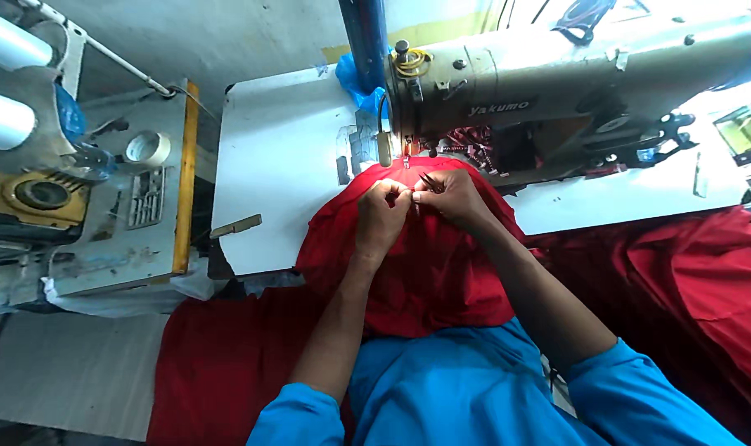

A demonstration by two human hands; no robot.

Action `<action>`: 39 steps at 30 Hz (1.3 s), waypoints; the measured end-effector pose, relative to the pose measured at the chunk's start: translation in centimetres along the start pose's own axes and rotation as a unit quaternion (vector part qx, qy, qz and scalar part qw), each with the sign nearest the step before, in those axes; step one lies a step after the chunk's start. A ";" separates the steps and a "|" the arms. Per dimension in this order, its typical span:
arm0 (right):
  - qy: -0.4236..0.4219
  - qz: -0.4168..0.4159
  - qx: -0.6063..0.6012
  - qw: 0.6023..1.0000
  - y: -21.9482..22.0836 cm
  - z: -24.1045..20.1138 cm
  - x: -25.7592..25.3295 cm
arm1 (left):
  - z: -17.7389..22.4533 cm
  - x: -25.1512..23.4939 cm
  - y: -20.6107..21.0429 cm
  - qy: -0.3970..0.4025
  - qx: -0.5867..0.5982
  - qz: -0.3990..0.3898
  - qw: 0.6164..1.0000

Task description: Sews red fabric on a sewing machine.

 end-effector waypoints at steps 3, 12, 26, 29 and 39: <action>0.022 0.005 -0.025 0.999 0.3 0.7 -0.3 | -0.8 0.0 0.4 0.004 0.066 0.005 0.998; 0.013 0.002 -0.023 1.000 0.1 1.1 0.4 | -1.9 -0.5 1.1 0.075 0.102 -0.013 0.992; -0.025 -0.011 -0.063 0.998 0.3 0.9 0.5 | -2.3 -1.3 0.1 0.033 0.118 -0.073 0.990; -0.037 -0.004 -0.047 0.998 0.3 0.9 0.6 | -2.1 -1.1 -0.1 0.020 0.119 -0.078 0.990; -0.147 -0.051 0.065 0.986 -1.4 0.5 -1.3 | -0.8 -2.2 -1.1 0.044 0.033 -0.107 0.993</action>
Point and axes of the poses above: each hand's wrist, its own x-axis away from the middle knuckle, its own y-axis out of the palm, z = x × y, the point moved 2 cm from there along -x, towards the middle knuckle, and after that the axes turned 2 degrees about -y, right-handed, at the moved point
